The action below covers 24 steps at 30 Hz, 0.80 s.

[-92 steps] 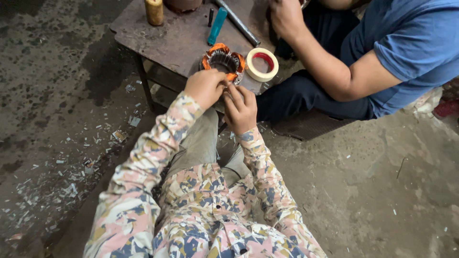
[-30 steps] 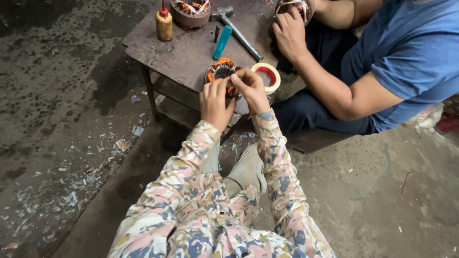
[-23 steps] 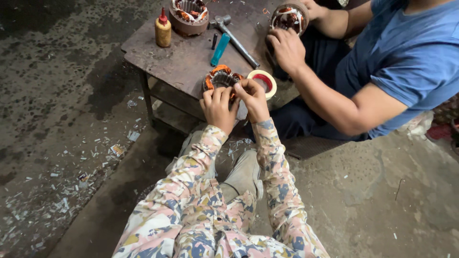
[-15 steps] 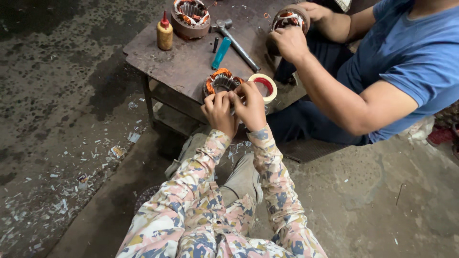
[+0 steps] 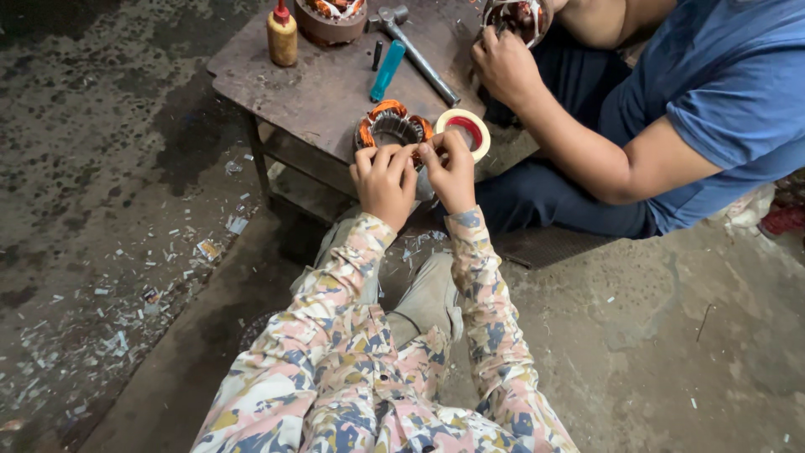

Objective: The person sits on the floor and wraps a motor stator with white tape. They repeatedly tear off pieces of tape and press them around the copper windings to secure them.

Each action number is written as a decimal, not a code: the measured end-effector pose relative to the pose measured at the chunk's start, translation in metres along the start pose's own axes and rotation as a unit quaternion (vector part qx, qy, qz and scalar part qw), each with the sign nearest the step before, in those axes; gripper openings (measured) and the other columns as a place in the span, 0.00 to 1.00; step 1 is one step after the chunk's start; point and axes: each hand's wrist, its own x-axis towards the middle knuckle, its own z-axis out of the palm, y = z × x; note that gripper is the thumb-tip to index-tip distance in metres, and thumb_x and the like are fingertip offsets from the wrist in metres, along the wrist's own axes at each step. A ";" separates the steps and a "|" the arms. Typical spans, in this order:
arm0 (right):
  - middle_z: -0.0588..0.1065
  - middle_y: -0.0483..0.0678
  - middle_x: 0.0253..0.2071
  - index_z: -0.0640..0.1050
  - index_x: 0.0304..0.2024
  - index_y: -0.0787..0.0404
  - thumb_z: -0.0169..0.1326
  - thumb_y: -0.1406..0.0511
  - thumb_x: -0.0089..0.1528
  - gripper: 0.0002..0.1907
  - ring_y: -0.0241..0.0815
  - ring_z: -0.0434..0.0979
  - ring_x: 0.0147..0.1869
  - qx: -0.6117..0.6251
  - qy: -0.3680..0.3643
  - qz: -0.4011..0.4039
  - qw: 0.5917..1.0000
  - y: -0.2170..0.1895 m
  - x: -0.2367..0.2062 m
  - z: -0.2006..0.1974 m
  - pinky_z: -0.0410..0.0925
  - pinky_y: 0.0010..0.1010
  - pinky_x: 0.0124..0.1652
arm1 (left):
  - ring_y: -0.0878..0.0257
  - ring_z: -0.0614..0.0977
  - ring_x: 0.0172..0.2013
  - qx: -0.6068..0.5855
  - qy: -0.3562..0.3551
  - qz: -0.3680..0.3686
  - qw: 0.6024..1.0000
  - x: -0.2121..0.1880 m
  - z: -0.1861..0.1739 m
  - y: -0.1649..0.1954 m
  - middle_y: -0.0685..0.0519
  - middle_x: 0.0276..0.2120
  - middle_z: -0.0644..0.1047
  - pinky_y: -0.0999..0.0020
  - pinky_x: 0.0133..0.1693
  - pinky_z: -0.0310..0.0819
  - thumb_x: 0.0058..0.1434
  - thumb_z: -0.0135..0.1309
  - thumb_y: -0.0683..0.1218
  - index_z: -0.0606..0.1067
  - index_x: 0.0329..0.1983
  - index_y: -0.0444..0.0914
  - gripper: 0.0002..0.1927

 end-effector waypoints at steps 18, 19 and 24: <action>0.68 0.51 0.34 0.71 0.35 0.66 0.58 0.72 0.63 0.07 0.47 0.69 0.39 -0.025 0.033 -0.048 0.998 0.004 -0.007 0.018 0.65 0.36 0.41 | 0.51 0.76 0.42 -0.106 0.015 -0.010 0.994 0.013 -0.018 -0.002 0.54 0.39 0.83 0.58 0.48 0.71 0.62 0.61 0.42 0.80 0.39 0.40 0.04; 0.68 0.51 0.34 0.71 0.35 0.66 0.58 0.72 0.63 0.07 0.47 0.70 0.39 -0.020 0.034 -0.042 0.998 0.003 -0.007 0.018 0.65 0.36 0.42 | 0.51 0.76 0.42 -0.104 0.014 -0.012 0.994 0.013 -0.018 -0.001 0.54 0.39 0.83 0.58 0.47 0.71 0.62 0.61 0.42 0.80 0.39 0.40 0.04; 0.72 0.51 0.40 0.75 0.39 0.66 0.59 0.73 0.62 0.05 0.50 0.71 0.45 -0.071 0.044 -0.089 0.992 -0.007 -0.012 0.016 0.66 0.37 0.46 | 0.51 0.76 0.42 -0.089 0.007 -0.015 0.996 0.014 -0.019 0.000 0.54 0.37 0.83 0.58 0.46 0.72 0.61 0.61 0.42 0.80 0.38 0.40 0.04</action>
